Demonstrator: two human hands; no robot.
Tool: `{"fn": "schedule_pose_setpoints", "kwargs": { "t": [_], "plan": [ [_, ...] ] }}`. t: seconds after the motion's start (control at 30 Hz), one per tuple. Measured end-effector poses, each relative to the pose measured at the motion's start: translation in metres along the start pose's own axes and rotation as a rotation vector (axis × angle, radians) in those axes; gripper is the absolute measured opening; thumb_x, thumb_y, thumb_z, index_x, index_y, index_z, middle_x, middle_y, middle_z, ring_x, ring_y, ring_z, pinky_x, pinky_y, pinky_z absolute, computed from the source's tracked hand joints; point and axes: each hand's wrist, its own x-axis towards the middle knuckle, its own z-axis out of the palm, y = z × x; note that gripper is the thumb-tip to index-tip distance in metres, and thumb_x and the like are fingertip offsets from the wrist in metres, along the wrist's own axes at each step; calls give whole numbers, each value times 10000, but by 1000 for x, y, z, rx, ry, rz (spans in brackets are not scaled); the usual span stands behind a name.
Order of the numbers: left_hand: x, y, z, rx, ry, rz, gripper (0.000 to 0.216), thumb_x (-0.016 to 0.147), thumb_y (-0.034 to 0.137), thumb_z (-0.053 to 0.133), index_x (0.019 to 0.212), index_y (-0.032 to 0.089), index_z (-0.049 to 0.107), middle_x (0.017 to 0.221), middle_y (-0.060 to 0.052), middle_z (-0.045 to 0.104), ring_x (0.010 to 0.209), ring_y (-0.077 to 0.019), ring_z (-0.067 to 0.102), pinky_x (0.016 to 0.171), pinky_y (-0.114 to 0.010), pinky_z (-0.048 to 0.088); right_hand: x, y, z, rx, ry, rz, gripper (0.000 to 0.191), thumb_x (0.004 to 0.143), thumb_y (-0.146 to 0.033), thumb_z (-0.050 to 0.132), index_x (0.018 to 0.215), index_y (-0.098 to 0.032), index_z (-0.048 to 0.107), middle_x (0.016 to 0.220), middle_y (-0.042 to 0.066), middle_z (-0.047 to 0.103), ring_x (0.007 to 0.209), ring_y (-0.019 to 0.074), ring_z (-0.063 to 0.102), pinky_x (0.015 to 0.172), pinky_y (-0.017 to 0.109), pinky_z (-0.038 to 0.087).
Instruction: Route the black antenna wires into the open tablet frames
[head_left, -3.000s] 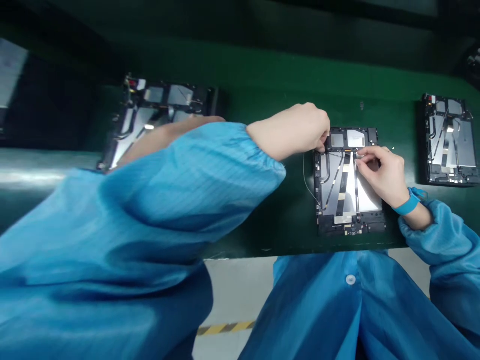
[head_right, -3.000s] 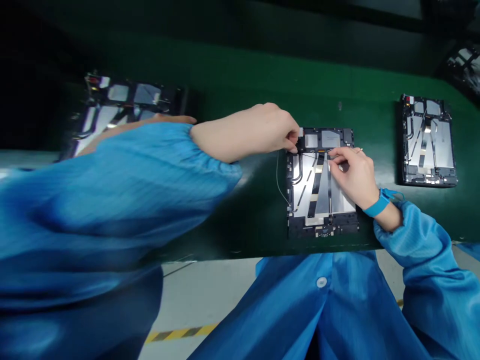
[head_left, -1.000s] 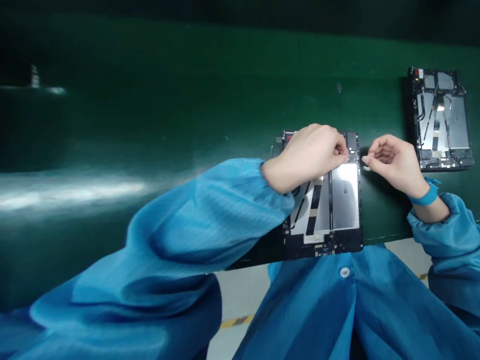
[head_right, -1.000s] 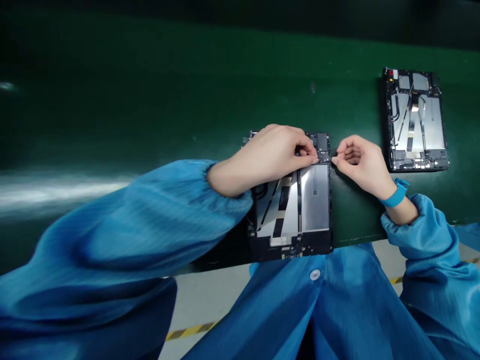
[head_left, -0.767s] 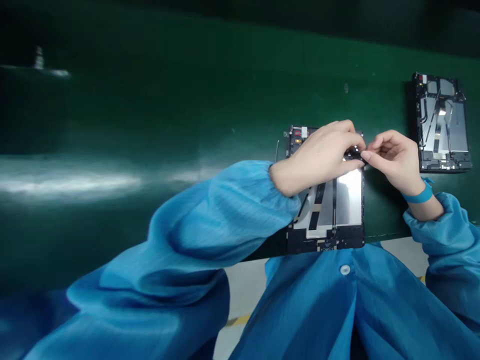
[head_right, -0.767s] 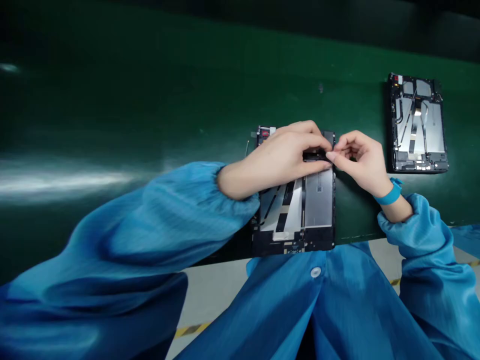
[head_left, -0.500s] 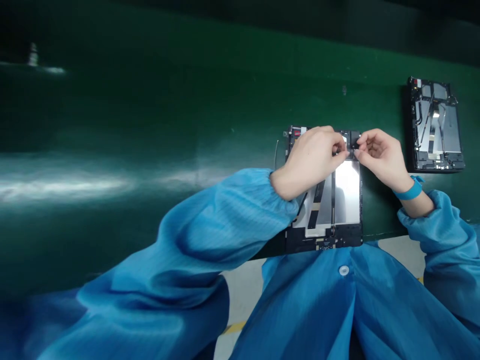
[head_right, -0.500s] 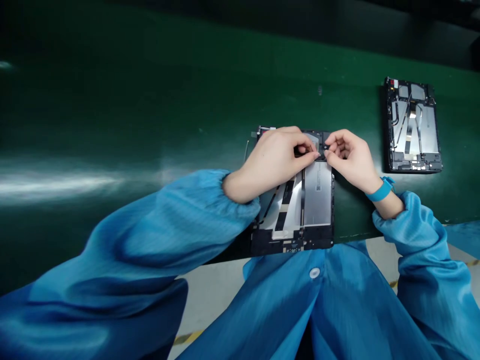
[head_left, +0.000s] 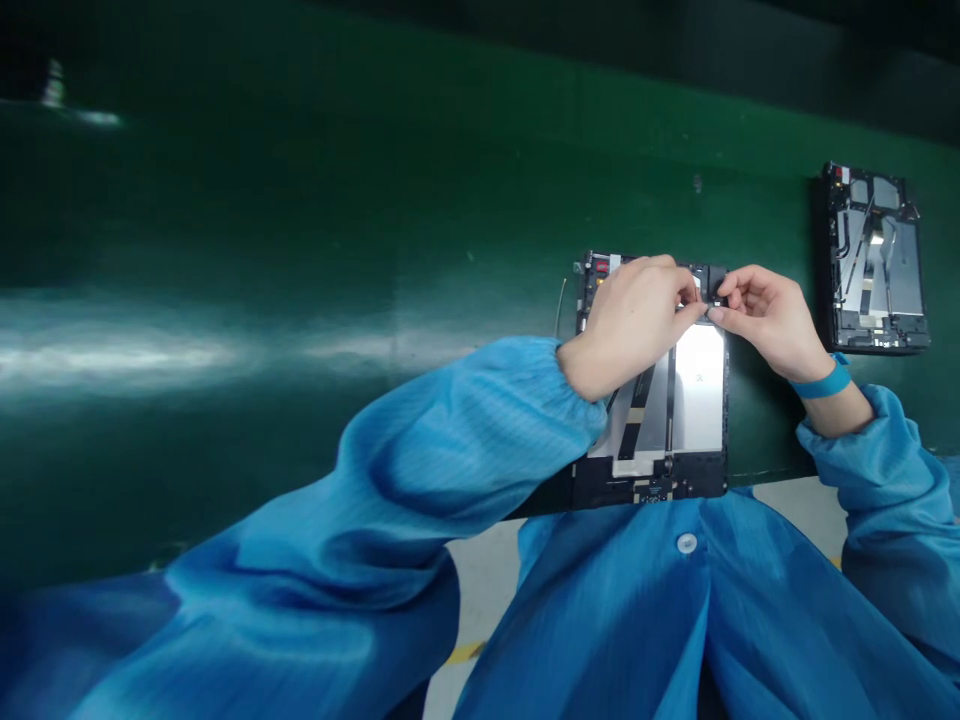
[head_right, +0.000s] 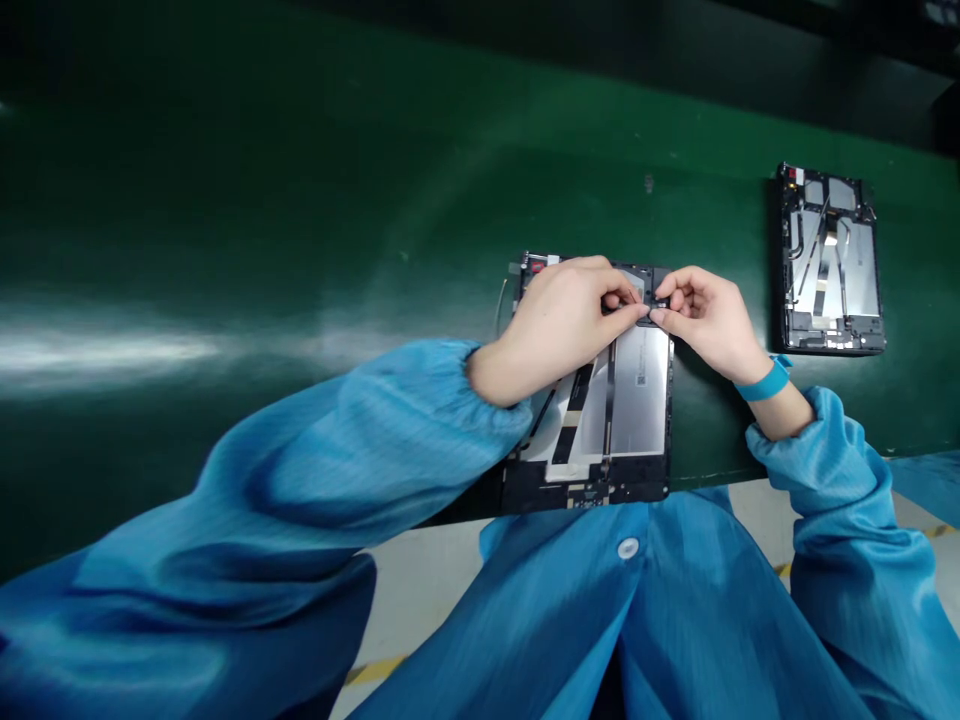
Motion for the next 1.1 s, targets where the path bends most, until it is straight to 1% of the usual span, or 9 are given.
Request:
{"fn": "schedule_pose_setpoints", "kwargs": {
  "t": [0.13, 0.33, 0.63, 0.83, 0.9, 0.93, 1.0, 1.07, 1.1],
  "plan": [
    [0, 1, 0, -1, 4, -2, 226, 958, 255, 622, 920, 140, 812, 927, -96, 739, 938, -263, 698, 857, -380, 537, 0, 0, 0, 23, -8, 20, 345, 663, -333, 909, 866, -213, 658, 715, -74, 519, 671, 94, 487, 627, 255, 421],
    [1, 4, -1, -10, -9, -29, 215, 958, 241, 623, 912, 135, 805, 936, -101, 735, 950, -269, 701, 869, -389, 537, 0, -4, 1, 6, 12, 11, 278, 659, -248, 826, 877, -212, 659, 716, -73, 521, 669, 93, 480, 618, 253, 408],
    [2, 5, -1, 1, -14, -36, 205, 960, 230, 622, 912, 136, 799, 941, -102, 736, 979, -276, 704, 892, -391, 535, -1, 0, 0, 2, 2, 0, 285, 680, -281, 818, 895, -224, 642, 724, -73, 504, 681, 100, 487, 632, 259, 428],
    [3, 3, 3, 22, -14, -2, 202, 961, 244, 618, 931, 141, 790, 957, -108, 732, 988, -286, 706, 893, -403, 556, -2, -1, 4, -41, 34, -35, 256, 673, -224, 757, 896, -221, 633, 709, -79, 513, 649, 95, 474, 618, 263, 398],
    [2, 2, 2, 15, -3, 20, 195, 950, 228, 619, 998, 135, 783, 1033, -119, 732, 1009, -284, 706, 919, -410, 566, -1, -1, 6, -67, 47, -47, 253, 665, -194, 729, 897, -219, 632, 710, -82, 516, 639, 90, 469, 611, 261, 380],
    [0, 2, -1, 9, 18, 34, 217, 941, 226, 626, 1067, 131, 775, 1101, -129, 729, 1043, -289, 704, 943, -418, 570, -1, 0, 8, -79, 56, -53, 257, 660, -179, 721, 897, -220, 630, 707, -84, 513, 633, 87, 464, 605, 258, 370],
    [-7, 0, -12, 8, 91, 40, 342, 922, 241, 647, 1237, 134, 727, 1253, -146, 701, 1142, -306, 688, 1004, -436, 565, 1, 3, 10, -72, 87, -62, 273, 653, -157, 717, 898, -224, 619, 698, -92, 499, 624, 82, 455, 597, 251, 362],
    [-19, -4, -28, 30, 169, -26, 436, 928, 287, 651, 1344, 159, 671, 1329, -144, 679, 1205, -317, 674, 1053, -444, 551, 2, 8, 10, 8, 140, -52, 284, 672, -177, 731, 915, -235, 594, 693, -96, 489, 616, 82, 459, 596, 245, 382],
    [-26, -8, -37, 53, 193, -97, 429, 943, 319, 636, 1346, 174, 664, 1306, -137, 693, 1194, -317, 682, 1057, -442, 549, 3, 11, 9, 68, 178, -36, 289, 694, -207, 740, 930, -245, 577, 699, -96, 494, 612, 84, 468, 594, 242, 399]
  ]
}}
